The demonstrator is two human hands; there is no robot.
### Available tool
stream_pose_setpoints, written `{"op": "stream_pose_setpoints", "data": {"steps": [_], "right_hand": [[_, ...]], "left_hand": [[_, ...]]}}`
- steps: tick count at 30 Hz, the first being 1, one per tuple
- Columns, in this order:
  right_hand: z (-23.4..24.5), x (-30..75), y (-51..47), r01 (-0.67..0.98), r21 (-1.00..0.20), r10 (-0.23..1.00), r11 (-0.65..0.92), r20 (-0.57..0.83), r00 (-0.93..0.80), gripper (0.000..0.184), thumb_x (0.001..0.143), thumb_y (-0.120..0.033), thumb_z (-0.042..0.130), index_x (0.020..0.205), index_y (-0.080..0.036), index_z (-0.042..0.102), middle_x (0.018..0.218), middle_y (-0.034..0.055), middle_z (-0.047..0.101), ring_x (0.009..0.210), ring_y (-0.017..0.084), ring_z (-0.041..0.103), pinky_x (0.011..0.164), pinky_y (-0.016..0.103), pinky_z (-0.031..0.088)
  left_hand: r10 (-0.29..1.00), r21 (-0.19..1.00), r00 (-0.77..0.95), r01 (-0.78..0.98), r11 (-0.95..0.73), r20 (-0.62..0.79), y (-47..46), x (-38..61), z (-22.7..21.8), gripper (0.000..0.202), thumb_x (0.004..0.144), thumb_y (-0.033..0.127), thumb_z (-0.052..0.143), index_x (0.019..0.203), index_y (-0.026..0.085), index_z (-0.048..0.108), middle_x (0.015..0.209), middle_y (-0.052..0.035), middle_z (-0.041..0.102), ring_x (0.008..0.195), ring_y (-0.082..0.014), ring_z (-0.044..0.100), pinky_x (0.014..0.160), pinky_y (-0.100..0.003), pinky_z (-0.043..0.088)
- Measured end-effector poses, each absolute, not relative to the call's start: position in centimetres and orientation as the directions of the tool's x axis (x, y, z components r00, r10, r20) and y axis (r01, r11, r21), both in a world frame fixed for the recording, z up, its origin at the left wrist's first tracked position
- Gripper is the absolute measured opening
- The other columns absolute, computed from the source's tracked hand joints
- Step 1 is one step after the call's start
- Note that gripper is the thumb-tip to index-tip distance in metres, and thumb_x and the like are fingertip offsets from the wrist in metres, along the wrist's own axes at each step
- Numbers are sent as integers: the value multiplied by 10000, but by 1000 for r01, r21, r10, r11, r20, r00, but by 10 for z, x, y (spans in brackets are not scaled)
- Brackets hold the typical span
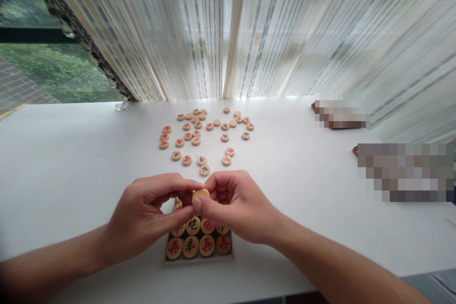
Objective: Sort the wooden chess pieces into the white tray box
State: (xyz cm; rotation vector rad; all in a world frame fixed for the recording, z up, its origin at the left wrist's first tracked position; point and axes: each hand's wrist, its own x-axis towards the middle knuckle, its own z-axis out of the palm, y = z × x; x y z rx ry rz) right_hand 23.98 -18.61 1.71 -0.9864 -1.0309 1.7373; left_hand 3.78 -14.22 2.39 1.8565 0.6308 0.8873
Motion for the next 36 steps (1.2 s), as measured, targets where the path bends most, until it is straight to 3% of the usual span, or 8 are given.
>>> {"op": "stream_pose_setpoints", "data": {"steps": [7, 12, 19, 22, 24, 29, 33, 36], "right_hand": [[19, 245, -184, -238, -956, 947, -174, -96, -306, 295, 838, -381, 894, 780, -134, 744, 601, 2, 691, 503, 92, 612, 522, 199, 487], [18, 247, -183, -224, -967, 947, -121, -45, -317, 346, 903, -455, 829, 811, -130, 754, 624, 22, 708, 500, 113, 632, 510, 226, 507], [20, 245, -186, -190, -981, 972, -48, -2, -235, 288, 886, -408, 862, 868, -135, 772, 652, 25, 722, 536, 124, 670, 525, 228, 545], [20, 245, -187, -161, -986, 979, 38, 69, -192, 199, 868, -315, 883, 949, -146, 814, 708, 37, 753, 600, 124, 697, 571, 216, 578], [20, 245, -187, -128, -986, 976, 107, 129, -174, 171, 865, -270, 882, 984, -159, 829, 747, 44, 772, 635, 126, 709, 590, 212, 585], [19, 246, -187, -49, -986, 974, 158, 163, -155, 234, 814, -217, 915, 1030, -173, 835, 791, 49, 791, 674, 143, 728, 610, 222, 610], [16, 248, -187, 17, -981, 964, 193, 186, -188, 251, 825, -216, 897, 1055, -159, 817, 898, 81, 797, 726, 167, 737, 655, 274, 638], [14, 251, -186, 58, -966, 951, 252, 236, -202, 243, 847, -201, 867, 1078, -165, 802, 945, 88, 789, 759, 175, 729, 672, 293, 636]], "left_hand": [[750, 959, 615, -33, -281, 241, -139, 38, 22, 258, 863, 119, 840, 1116, 162, 810, 826, -26, 788, 723, -107, 734, 683, -165, 600], [752, 975, 623, -83, -207, 213, -140, 38, 22, 273, 861, 109, 841, 1127, 151, 794, 857, -38, 796, 755, -114, 749, 717, -171, 618], [778, 989, 611, -54, -140, 144, -140, 40, 25, 171, 933, 200, 793, 1091, 131, 787, 907, -74, 807, 814, -154, 774, 742, -216, 639], [799, 977, 572, -25, -211, 187, -138, 40, 23, 134, 931, 189, 794, 1058, 146, 793, 917, -63, 800, 814, -152, 768, 750, -227, 644], [792, 943, 539, -14, -332, 287, -136, 38, 21, 105, 924, 157, 789, 1029, 156, 795, 922, -64, 793, 837, -165, 764, 761, -251, 646], [646, 738, 508, 28, -674, 570, -131, 32, 16, 184, 881, 56, 804, 978, 213, 805, 981, -50, 773, 905, -161, 737, 822, -271, 609], [597, 680, 519, 40, -732, 612, -131, 31, 14, 231, 872, 33, 805, 1000, 224, 802, 984, -31, 728, 898, -132, 706, 824, -242, 586], [663, 770, 524, 22, -637, 534, -132, 33, 15, 202, 894, 35, 759, 1004, 204, 773, 972, -35, 708, 886, -133, 690, 783, -231, 584]]}}
